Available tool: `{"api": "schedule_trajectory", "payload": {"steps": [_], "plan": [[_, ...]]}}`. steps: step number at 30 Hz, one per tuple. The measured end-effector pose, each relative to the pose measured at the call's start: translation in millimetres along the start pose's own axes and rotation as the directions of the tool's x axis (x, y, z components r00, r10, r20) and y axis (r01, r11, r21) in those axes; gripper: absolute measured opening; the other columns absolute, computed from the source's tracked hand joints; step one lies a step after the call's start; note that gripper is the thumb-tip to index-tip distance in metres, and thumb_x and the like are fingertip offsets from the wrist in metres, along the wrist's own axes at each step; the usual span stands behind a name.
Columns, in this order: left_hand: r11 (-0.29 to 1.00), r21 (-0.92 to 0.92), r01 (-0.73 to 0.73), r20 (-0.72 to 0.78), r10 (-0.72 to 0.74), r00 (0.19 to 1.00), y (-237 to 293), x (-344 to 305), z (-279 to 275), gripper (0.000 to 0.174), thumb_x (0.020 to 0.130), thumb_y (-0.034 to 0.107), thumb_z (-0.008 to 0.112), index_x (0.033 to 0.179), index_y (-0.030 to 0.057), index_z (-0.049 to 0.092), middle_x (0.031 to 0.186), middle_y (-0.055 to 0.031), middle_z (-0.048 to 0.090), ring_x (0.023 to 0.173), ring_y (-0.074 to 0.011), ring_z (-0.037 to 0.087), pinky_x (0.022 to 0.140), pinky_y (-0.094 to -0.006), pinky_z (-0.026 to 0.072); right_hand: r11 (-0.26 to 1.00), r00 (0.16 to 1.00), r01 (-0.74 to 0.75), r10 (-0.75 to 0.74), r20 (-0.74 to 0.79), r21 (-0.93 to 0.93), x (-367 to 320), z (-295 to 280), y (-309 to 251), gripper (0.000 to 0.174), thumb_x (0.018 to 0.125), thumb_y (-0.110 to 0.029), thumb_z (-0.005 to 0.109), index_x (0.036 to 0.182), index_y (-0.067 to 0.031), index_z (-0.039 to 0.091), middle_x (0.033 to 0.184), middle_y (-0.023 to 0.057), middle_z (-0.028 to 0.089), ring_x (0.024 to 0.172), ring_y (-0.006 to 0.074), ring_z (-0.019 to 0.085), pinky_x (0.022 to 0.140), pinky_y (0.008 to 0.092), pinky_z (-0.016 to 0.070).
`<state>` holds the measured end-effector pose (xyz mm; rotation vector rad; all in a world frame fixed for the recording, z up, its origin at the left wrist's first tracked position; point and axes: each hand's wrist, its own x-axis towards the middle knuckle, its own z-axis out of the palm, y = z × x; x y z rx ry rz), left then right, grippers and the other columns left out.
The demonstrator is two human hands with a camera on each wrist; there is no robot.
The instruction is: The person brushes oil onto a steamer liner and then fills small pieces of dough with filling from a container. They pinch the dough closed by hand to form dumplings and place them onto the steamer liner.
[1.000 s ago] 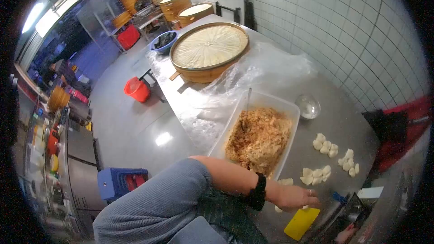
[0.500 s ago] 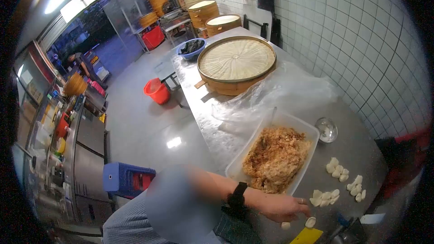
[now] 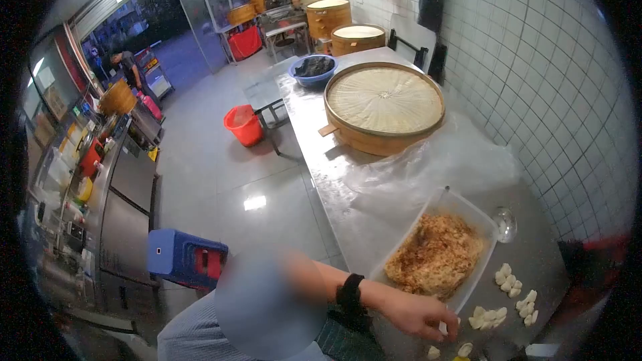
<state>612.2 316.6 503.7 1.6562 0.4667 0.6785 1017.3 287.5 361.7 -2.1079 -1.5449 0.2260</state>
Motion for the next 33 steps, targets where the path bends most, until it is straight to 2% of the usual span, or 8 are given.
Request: {"api": "schedule_trajectory", "payload": {"steps": [9,18,19,20,23,25,29,33], "plan": [[0.963,-0.251,-0.101,-0.213,0.047,0.976,18,-133,-66,0.054,0.093,0.016,0.053,0.140,0.0040,0.028,0.138,-0.0138,0.037,0.098,-0.0175,0.056,0.082,-0.0322,0.0469,0.914,0.954,-0.032,-0.092,0.284,0.404,-20,62,-196,0.036,0.089,-0.020,0.051,0.121,-0.0059,0.050,0.099,0.0085,0.055,0.078,0.0143,0.052,0.063,0.0247,0.0451],[0.976,-0.179,0.120,-0.498,-0.195,0.845,33,-303,-103,0.030,0.095,0.026,0.050,0.109,-0.0011,0.050,0.093,-0.0074,0.056,0.081,-0.0143,0.056,0.070,-0.0308,0.0465,0.722,0.720,-0.262,-0.295,0.628,0.640,-93,112,-449,0.039,0.088,-0.022,0.051,0.125,-0.0096,0.046,0.095,0.0045,0.052,0.067,0.0089,0.050,0.054,0.0209,0.0452],[0.958,-0.162,0.236,-0.492,-0.286,0.822,32,-317,-108,0.031,0.096,0.028,0.048,0.105,-0.0010,0.053,0.085,-0.0056,0.056,0.080,-0.0136,0.055,0.068,-0.0308,0.0458,0.612,0.737,-0.322,-0.317,0.597,0.722,-128,114,-493,0.035,0.085,-0.019,0.050,0.120,-0.0128,0.048,0.081,-0.0017,0.051,0.052,0.0034,0.040,0.042,0.0185,0.0337],[0.958,-0.159,0.238,-0.488,-0.286,0.825,23,-330,-113,0.031,0.096,0.028,0.048,0.105,-0.0010,0.053,0.085,-0.0056,0.056,0.080,-0.0136,0.055,0.068,-0.0308,0.0458,0.623,0.688,-0.401,-0.279,0.670,0.672,-132,130,-518,0.062,0.078,-0.006,0.042,0.139,-0.0140,0.038,0.095,0.0062,0.054,0.039,0.0057,0.034,0.030,0.0192,0.0327],[0.954,-0.096,0.284,-0.644,-0.277,0.713,12,-362,-124,0.036,0.096,0.036,0.047,0.100,0.0012,0.058,0.081,-0.0035,0.056,0.078,-0.0119,0.054,0.065,-0.0305,0.0448,0.658,0.549,-0.286,-0.483,0.682,0.697,-157,137,-586,0.064,0.077,0.000,0.040,0.140,-0.0103,0.036,0.100,0.0105,0.057,0.041,0.0064,0.040,0.034,0.0202,0.0401],[0.841,-0.423,0.338,-0.656,-0.541,0.526,30,-380,-137,0.041,0.094,0.042,0.051,0.105,0.0035,0.060,0.086,-0.0033,0.057,0.077,-0.0115,0.053,0.067,-0.0300,0.0453,0.635,0.441,-0.249,-0.598,0.670,0.731,-165,152,-617,0.063,0.077,0.002,0.039,0.138,-0.0094,0.038,0.104,0.0110,0.059,0.044,0.0062,0.043,0.036,0.0193,0.0408],[0.930,-0.327,0.170,-0.834,-0.368,0.411,4,-424,-166,0.055,0.091,0.051,0.052,0.116,0.0020,0.060,0.088,-0.0067,0.063,0.089,-0.0144,0.059,0.079,-0.0304,0.0468,0.559,0.308,-0.314,-0.705,0.639,0.768,-171,189,-675,0.053,0.085,-0.001,0.048,0.137,-0.0073,0.040,0.106,0.0088,0.060,0.049,0.0066,0.049,0.041,0.0199,0.0444],[0.796,-0.544,0.266,-0.818,-0.573,0.043,33,-441,-202,0.052,0.091,0.058,0.046,0.086,0.0079,0.061,0.076,-0.0014,0.060,0.087,-0.0150,0.062,0.096,-0.0368,0.0362,0.491,0.279,-0.394,-0.741,0.611,0.777,-172,209,-716,0.059,0.088,-0.005,0.054,0.142,-0.0050,0.030,0.100,0.0106,0.054,0.058,0.0089,0.053,0.049,0.0228,0.0497]]}}
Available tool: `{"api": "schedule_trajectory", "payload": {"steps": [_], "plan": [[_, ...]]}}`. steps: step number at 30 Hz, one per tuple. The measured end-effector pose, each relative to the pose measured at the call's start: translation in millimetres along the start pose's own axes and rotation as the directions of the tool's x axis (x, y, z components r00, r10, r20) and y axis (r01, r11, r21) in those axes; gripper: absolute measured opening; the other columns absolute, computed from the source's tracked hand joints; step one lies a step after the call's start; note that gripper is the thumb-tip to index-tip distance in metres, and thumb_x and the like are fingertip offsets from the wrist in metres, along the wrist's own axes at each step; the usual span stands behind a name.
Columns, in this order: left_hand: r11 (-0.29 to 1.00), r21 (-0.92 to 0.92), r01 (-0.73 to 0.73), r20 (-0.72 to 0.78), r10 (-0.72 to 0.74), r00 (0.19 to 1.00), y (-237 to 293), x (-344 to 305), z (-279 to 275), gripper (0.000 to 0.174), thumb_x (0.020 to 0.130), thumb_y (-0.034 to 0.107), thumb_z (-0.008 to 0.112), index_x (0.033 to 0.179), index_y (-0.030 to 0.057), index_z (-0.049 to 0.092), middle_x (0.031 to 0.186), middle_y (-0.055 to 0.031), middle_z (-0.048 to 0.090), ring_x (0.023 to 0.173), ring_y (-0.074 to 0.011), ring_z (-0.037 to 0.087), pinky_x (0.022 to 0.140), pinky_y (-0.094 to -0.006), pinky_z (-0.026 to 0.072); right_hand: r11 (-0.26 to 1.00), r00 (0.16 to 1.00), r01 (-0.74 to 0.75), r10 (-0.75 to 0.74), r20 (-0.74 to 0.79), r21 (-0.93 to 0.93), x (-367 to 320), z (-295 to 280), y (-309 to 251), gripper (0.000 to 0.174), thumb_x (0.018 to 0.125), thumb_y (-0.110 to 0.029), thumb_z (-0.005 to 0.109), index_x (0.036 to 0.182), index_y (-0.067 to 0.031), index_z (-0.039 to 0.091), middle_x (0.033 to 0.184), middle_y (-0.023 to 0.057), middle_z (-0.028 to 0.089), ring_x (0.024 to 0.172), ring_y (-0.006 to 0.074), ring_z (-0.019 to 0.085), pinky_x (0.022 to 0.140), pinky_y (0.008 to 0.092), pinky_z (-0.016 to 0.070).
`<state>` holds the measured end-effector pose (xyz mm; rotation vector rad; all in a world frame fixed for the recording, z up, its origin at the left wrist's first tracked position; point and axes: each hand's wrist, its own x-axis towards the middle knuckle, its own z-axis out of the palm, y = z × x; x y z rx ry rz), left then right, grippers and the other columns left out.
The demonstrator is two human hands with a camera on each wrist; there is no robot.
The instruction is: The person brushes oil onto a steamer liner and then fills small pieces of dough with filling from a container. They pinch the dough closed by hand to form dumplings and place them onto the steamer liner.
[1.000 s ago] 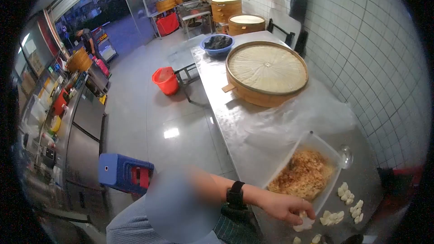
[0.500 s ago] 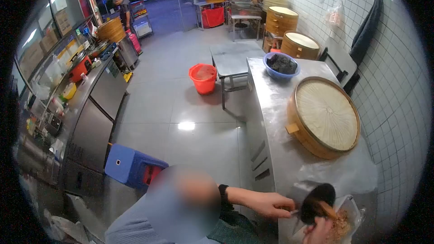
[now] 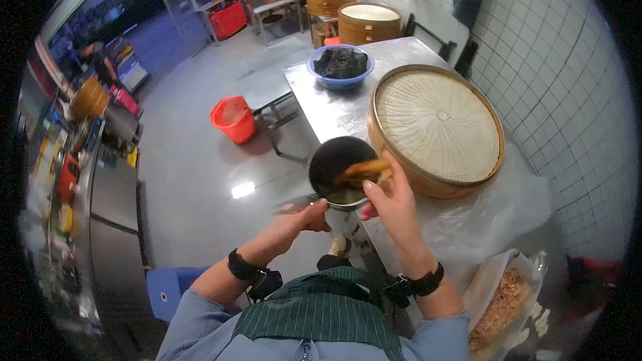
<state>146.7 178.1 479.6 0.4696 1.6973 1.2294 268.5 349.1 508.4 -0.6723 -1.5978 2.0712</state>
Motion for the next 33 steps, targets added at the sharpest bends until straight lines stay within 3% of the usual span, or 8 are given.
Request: {"api": "schedule_trajectory", "payload": {"steps": [4,6,10,11,15,22,24,33], "plan": [[0.968,-0.215,-0.130,0.024,0.138,0.990,15,45,-29,0.042,0.097,0.042,0.047,0.076,0.0067,0.053,0.074,-0.0026,0.050,0.082,-0.0178,0.059,0.085,-0.0345,0.0473,0.982,0.981,0.164,-0.172,-0.086,-0.096,39,5,-4,0.063,0.085,-0.005,0.062,0.141,-0.0065,0.033,0.092,0.0099,0.053,0.058,0.0088,0.054,0.051,0.0228,0.0499],[0.970,-0.191,-0.150,-0.032,0.146,0.989,37,63,-39,0.040,0.098,0.040,0.045,0.074,0.0081,0.050,0.070,-0.0001,0.041,0.079,-0.0172,0.057,0.084,-0.0360,0.0480,0.685,0.815,0.503,-0.579,0.025,-0.526,62,1,-5,0.056,0.084,-0.003,0.063,0.136,-0.0065,0.043,0.089,0.0083,0.053,0.064,0.0086,0.055,0.051,0.0221,0.0475],[0.985,-0.104,-0.140,-0.051,0.135,0.990,63,100,-55,0.038,0.098,0.039,0.046,0.077,0.0070,0.051,0.073,-0.0003,0.044,0.080,-0.0176,0.058,0.086,-0.0354,0.0472,0.420,0.760,0.613,-0.545,0.354,-0.669,105,1,-35,0.052,0.078,-0.013,0.069,0.127,-0.0086,0.052,0.093,0.0099,0.054,0.078,0.0218,0.057,0.064,0.0321,0.0481],[0.990,-0.089,-0.112,0.035,0.116,0.993,52,114,-69,0.038,0.097,0.040,0.043,0.097,0.0059,0.059,0.087,-0.0019,0.059,0.101,-0.0164,0.061,0.099,-0.0406,0.0340,0.416,0.729,0.651,-0.574,0.372,-0.635,118,10,-33,0.051,0.077,-0.020,0.070,0.124,-0.0085,0.053,0.091,0.0110,0.052,0.077,0.0274,0.057,0.070,0.0362,0.0475],[0.983,0.000,-0.183,0.012,0.183,0.983,42,143,-73,0.044,0.099,0.025,0.038,0.132,-0.0018,0.048,0.123,-0.0059,0.056,0.113,-0.0147,0.053,0.095,-0.0285,0.0361,0.426,0.719,0.690,-0.496,0.486,-0.585,155,42,-45,0.042,0.078,-0.021,0.068,0.116,-0.0074,0.055,0.089,0.0104,0.049,0.079,0.0269,0.056,0.068,0.0370,0.0474],[0.991,-0.122,-0.052,0.219,0.078,0.973,90,185,-94,0.047,0.097,0.046,0.043,0.098,0.0023,0.060,0.106,-0.0036,0.062,0.103,-0.0136,0.054,0.095,-0.0302,0.0368,0.306,0.771,0.496,-0.586,0.250,-0.813,214,22,-82,0.032,0.078,-0.015,0.067,0.108,-0.0086,0.057,0.092,0.0120,0.049,0.084,0.0287,0.056,0.070,0.0391,0.0483],[0.988,-0.148,-0.039,0.126,0.058,0.990,112,188,-100,0.035,0.097,0.037,0.048,0.084,0.0053,0.055,0.075,0.0015,0.044,0.081,-0.0140,0.054,0.086,-0.0353,0.0474,0.217,0.795,0.435,-0.548,0.259,-0.874,230,15,-83,0.033,0.076,-0.016,0.070,0.107,-0.0077,0.059,0.090,0.0121,0.051,0.083,0.0289,0.058,0.070,0.0388,0.0488],[0.998,0.056,-0.014,0.189,0.003,0.982,151,247,-202,0.037,0.096,0.040,0.051,0.088,0.0054,0.059,0.075,0.0008,0.054,0.081,-0.0131,0.055,0.076,-0.0284,0.0448,0.240,0.807,0.540,-0.417,0.417,-0.806,321,80,-80,0.025,0.077,-0.016,0.070,0.097,-0.0043,0.063,0.087,0.0112,0.055,0.080,0.0287,0.060,0.070,0.0350,0.0503]]}}
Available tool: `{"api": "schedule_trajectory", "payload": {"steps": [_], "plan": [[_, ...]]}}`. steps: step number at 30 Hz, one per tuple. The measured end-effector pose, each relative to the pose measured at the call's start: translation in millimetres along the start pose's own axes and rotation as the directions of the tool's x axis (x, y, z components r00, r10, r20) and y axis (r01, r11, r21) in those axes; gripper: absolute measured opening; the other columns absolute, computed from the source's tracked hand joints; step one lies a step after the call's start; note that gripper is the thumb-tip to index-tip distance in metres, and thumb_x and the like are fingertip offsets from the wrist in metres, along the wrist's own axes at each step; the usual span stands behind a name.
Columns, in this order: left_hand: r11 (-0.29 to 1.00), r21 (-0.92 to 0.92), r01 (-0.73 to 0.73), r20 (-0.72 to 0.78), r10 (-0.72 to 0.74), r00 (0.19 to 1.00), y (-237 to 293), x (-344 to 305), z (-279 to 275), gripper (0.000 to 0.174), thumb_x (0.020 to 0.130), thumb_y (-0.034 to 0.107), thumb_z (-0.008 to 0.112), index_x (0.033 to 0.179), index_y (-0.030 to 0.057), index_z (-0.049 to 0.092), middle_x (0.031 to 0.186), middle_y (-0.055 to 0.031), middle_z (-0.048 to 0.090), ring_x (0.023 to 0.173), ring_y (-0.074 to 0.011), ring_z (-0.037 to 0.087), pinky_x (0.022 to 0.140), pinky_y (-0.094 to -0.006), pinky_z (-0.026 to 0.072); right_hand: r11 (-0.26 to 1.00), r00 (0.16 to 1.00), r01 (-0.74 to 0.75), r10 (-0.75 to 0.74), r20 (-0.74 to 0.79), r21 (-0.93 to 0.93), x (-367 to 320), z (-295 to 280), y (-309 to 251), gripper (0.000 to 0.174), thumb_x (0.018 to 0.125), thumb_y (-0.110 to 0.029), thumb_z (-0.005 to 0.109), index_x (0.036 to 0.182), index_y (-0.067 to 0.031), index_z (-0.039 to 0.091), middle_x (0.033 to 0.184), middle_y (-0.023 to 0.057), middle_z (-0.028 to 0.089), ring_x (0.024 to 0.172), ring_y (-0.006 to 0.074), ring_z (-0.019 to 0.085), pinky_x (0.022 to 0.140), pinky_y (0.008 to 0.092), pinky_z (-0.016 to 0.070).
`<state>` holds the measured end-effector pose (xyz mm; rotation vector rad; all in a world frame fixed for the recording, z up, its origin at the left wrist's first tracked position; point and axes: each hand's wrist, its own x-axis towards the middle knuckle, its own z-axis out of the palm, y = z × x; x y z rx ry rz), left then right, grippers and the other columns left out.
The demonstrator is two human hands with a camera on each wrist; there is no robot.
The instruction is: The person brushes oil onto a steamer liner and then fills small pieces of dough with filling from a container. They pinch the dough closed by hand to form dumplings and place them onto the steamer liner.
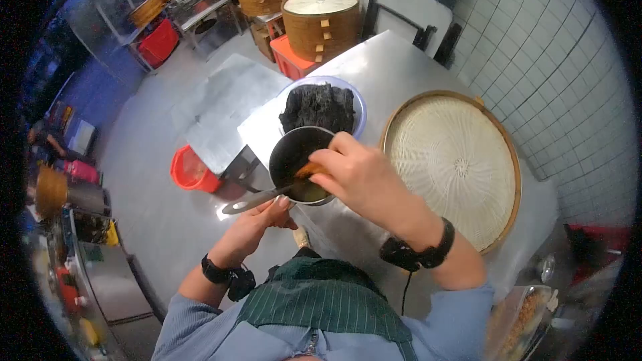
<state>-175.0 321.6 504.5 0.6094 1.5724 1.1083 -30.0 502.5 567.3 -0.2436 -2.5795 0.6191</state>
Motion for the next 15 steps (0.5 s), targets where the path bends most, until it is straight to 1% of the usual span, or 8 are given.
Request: {"api": "schedule_trajectory", "payload": {"steps": [1,4,5,7,9,11,13,15], "plan": [[1.000,-0.007,-0.008,0.027,0.008,1.000,1,6,-11,0.037,0.096,0.040,0.051,0.088,0.0054,0.059,0.075,0.0008,0.054,0.081,-0.0131,0.055,0.076,-0.0284,0.0448,1.000,1.000,-0.015,0.015,0.002,-0.025,14,8,0,0.025,0.077,-0.016,0.070,0.097,-0.0043,0.063,0.087,0.0112,0.055,0.080,0.0287,0.060,0.070,0.0350,0.0503],[1.000,0.013,-0.021,0.088,0.020,0.996,1,18,-46,0.039,0.095,0.043,0.051,0.096,0.0049,0.062,0.081,-0.0044,0.063,0.080,-0.0122,0.057,0.073,-0.0274,0.0432,0.968,0.996,0.039,-0.059,0.073,0.250,58,28,-8,0.025,0.075,-0.013,0.071,0.097,-0.0030,0.062,0.093,0.0123,0.055,0.083,0.0290,0.060,0.073,0.0352,0.0507],[1.000,0.016,-0.023,0.104,0.021,0.994,7,23,-56,0.039,0.095,0.043,0.051,0.096,0.0049,0.062,0.081,-0.0044,0.063,0.080,-0.0122,0.057,0.073,-0.0274,0.0432,0.970,0.997,0.028,-0.046,0.069,0.240,67,37,-5,0.025,0.075,-0.013,0.071,0.097,-0.0030,0.062,0.093,0.0123,0.055,0.083,0.0290,0.060,0.073,0.0352,0.0507],[1.000,0.019,0.001,0.123,-0.004,0.992,18,24,-70,0.052,0.090,0.052,0.052,0.107,0.0041,0.062,0.085,-0.0065,0.065,0.087,-0.0121,0.057,0.087,-0.0292,0.0398,0.980,0.989,0.062,-0.086,0.118,0.192,81,58,5,0.026,0.074,-0.015,0.072,0.096,-0.0047,0.063,0.092,0.0110,0.056,0.082,0.0283,0.060,0.071,0.0346,0.0506],[1.000,0.004,0.018,0.138,-0.018,0.990,21,28,-81,0.051,0.090,0.051,0.053,0.109,0.0042,0.061,0.084,-0.0061,0.065,0.087,-0.0118,0.058,0.085,-0.0289,0.0408,0.988,0.986,0.025,-0.050,0.160,0.155,88,58,8,0.023,0.075,-0.019,0.074,0.096,-0.0093,0.067,0.087,0.0086,0.059,0.077,0.0257,0.061,0.069,0.0323,0.0494],[1.000,0.000,0.028,0.151,-0.027,0.988,19,34,-90,0.051,0.090,0.050,0.054,0.111,0.0043,0.061,0.084,-0.0056,0.065,0.087,-0.0115,0.058,0.083,-0.0285,0.0417,0.997,0.999,-0.008,0.004,0.044,0.083,93,43,4,0.019,0.074,-0.020,0.075,0.088,-0.0081,0.068,0.078,0.0084,0.061,0.069,0.0251,0.061,0.063,0.0310,0.0491],[1.000,-0.007,0.030,0.144,-0.028,0.989,11,42,-92,0.043,0.093,0.045,0.053,0.101,0.0032,0.063,0.083,-0.0044,0.063,0.082,-0.0128,0.059,0.076,-0.0265,0.0433,0.994,0.997,-0.024,0.031,-0.069,0.107,93,34,7,0.015,0.074,-0.016,0.075,0.083,-0.0063,0.068,0.072,0.0071,0.061,0.064,0.0208,0.061,0.060,0.0290,0.0478],[1.000,0.003,0.026,0.143,-0.026,0.989,20,43,-87,0.043,0.093,0.045,0.053,0.099,0.0033,0.063,0.083,-0.0045,0.063,0.082,-0.0125,0.058,0.076,-0.0262,0.0429,0.969,0.959,-0.089,0.146,-0.244,0.229,89,27,13,0.015,0.075,-0.016,0.075,0.083,-0.0065,0.066,0.073,0.0073,0.062,0.062,0.0214,0.061,0.057,0.0306,0.0488]]}}
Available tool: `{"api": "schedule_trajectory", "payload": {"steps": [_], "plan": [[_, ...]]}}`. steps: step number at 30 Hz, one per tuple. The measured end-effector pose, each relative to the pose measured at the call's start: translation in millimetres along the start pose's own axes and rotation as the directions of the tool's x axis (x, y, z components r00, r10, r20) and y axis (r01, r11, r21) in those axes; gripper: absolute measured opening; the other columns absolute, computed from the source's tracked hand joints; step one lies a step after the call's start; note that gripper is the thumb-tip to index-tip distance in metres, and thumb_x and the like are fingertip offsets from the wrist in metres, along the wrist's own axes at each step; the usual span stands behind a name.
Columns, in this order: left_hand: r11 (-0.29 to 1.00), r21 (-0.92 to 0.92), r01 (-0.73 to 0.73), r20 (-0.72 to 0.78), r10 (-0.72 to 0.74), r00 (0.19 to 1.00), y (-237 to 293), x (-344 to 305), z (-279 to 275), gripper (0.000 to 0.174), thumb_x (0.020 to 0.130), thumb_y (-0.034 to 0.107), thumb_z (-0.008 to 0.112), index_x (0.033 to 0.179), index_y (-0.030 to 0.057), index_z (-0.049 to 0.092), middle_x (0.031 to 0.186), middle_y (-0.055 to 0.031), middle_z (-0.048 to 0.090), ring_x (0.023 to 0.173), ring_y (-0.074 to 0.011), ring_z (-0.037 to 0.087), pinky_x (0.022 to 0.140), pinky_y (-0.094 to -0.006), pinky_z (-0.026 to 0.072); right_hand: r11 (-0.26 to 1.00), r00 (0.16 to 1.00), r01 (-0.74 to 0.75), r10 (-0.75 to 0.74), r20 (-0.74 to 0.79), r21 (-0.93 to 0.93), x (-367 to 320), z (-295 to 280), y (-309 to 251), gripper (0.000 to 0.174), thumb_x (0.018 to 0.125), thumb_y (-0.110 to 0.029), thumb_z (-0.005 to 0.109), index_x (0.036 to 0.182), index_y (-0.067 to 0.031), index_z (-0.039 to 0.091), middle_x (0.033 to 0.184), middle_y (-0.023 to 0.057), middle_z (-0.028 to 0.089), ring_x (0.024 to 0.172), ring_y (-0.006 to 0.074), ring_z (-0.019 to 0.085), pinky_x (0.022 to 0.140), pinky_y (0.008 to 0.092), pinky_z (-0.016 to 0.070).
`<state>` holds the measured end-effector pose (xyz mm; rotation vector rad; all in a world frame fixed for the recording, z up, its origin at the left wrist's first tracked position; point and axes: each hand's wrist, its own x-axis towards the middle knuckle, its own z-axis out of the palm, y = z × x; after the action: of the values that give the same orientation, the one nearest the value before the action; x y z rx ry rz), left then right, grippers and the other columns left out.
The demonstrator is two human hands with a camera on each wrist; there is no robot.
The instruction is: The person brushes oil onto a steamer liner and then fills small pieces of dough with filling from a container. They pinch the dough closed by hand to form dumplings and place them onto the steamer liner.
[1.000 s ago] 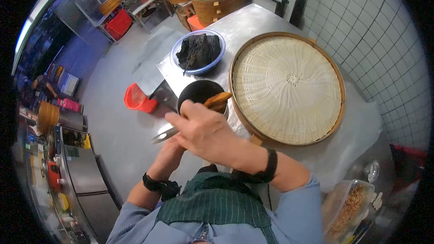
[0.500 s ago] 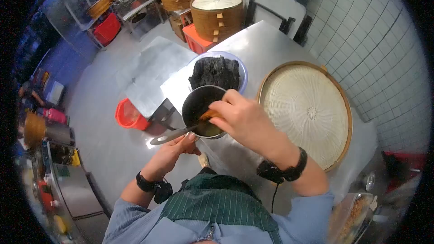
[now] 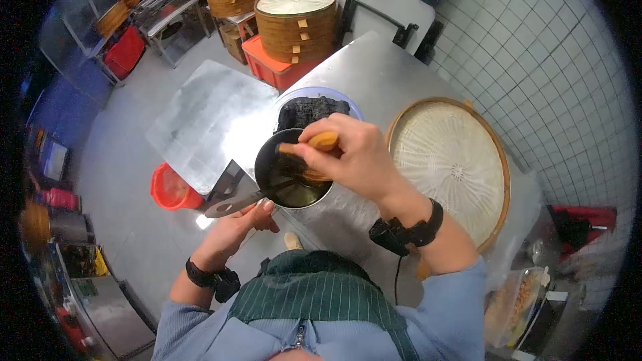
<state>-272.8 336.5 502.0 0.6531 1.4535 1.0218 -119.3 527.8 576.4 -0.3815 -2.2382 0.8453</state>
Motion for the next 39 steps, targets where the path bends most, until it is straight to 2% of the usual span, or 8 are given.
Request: {"api": "schedule_trajectory", "payload": {"steps": [7,14,18,20,23,28,34,39], "plan": [[0.994,0.109,-0.033,0.039,0.029,0.999,27,9,36,0.040,0.093,0.043,0.055,0.091,0.0042,0.064,0.082,-0.0042,0.063,0.079,-0.0123,0.057,0.075,-0.0256,0.0415,0.962,0.976,0.186,-0.204,-0.076,-0.198,-15,-48,5,0.014,0.075,-0.013,0.074,0.081,-0.0056,0.065,0.070,0.0068,0.062,0.057,0.0204,0.060,0.051,0.0284,0.0475],[0.994,0.105,-0.032,0.041,0.028,0.999,34,28,86,0.038,0.092,0.042,0.057,0.087,0.0052,0.064,0.078,-0.0032,0.062,0.078,-0.0126,0.057,0.076,-0.0255,0.0413,0.913,0.945,0.190,-0.269,-0.184,-0.360,-51,-97,8,0.013,0.076,-0.012,0.073,0.079,-0.0054,0.062,0.069,0.0067,0.061,0.056,0.0209,0.060,0.049,0.0293,0.0468],[0.990,0.064,-0.126,0.103,0.119,0.988,42,37,117,0.036,0.092,0.041,0.057,0.088,0.0056,0.064,0.077,-0.0022,0.058,0.079,-0.0145,0.061,0.076,-0.0274,0.0423,0.963,0.930,0.072,-0.159,-0.331,-0.259,-72,-125,9,0.010,0.078,-0.010,0.071,0.080,-0.0041,0.063,0.069,0.0075,0.061,0.056,0.0174,0.061,0.049,0.0266,0.0468],[0.987,0.064,-0.147,0.111,0.139,0.984,48,40,131,0.037,0.092,0.041,0.057,0.087,0.0053,0.064,0.076,-0.0021,0.057,0.079,-0.0151,0.061,0.077,-0.0286,0.0433,0.998,0.925,-0.060,0.044,-0.377,-0.029,-83,-128,10,0.009,0.080,-0.010,0.070,0.081,-0.0033,0.063,0.071,0.0069,0.063,0.057,0.0128,0.062,0.050,0.0240,0.0477],[0.979,0.069,-0.192,0.123,0.182,0.976,48,42,146,0.038,0.092,0.042,0.057,0.086,0.0047,0.064,0.075,-0.0021,0.056,0.078,-0.0163,0.061,0.078,-0.0300,0.0453,0.970,0.908,-0.093,-0.010,-0.419,-0.227,-97,-143,13,0.010,0.081,-0.010,0.070,0.081,-0.0030,0.063,0.072,0.0061,0.065,0.057,0.0098,0.062,0.050,0.0224,0.0483],[0.970,0.095,-0.225,0.160,0.208,0.965,45,46,170,0.039,0.092,0.042,0.056,0.088,0.0035,0.064,0.073,-0.0023,0.056,0.076,-0.0173,0.062,0.075,-0.0303,0.0469,0.965,0.873,-0.120,-0.009,-0.488,-0.232,-118,-174,9,0.009,0.082,-0.011,0.069,0.082,-0.0038,0.064,0.066,0.0045,0.063,0.055,0.0080,0.059,0.049,0.0215,0.0463],[0.982,0.079,-0.173,0.100,0.165,0.981,39,49,186,0.034,0.094,0.035,0.054,0.083,0.0035,0.062,0.071,-0.0014,0.056,0.072,-0.0146,0.061,0.073,-0.0291,0.0487,0.910,0.710,-0.333,0.069,-0.701,-0.247,-165,-207,31,0.011,0.082,-0.014,0.069,0.081,-0.0036,0.065,0.062,0.0022,0.059,0.052,0.0063,0.051,0.050,0.0219,0.0421],[0.984,0.028,-0.178,-0.030,0.179,0.983,42,32,186,0.028,0.095,0.029,0.052,0.081,0.0048,0.058,0.065,0.0014,0.047,0.064,-0.0133,0.056,0.072,-0.0330,0.0515,0.610,0.744,-0.606,0.207,-0.635,-0.510,-248,-240,106,0.019,0.085,-0.021,0.063,0.080,-0.0022,0.062,0.070,0.0103,0.063,0.060,0.0233,0.061,0.056,0.0342,0.0478]]}}
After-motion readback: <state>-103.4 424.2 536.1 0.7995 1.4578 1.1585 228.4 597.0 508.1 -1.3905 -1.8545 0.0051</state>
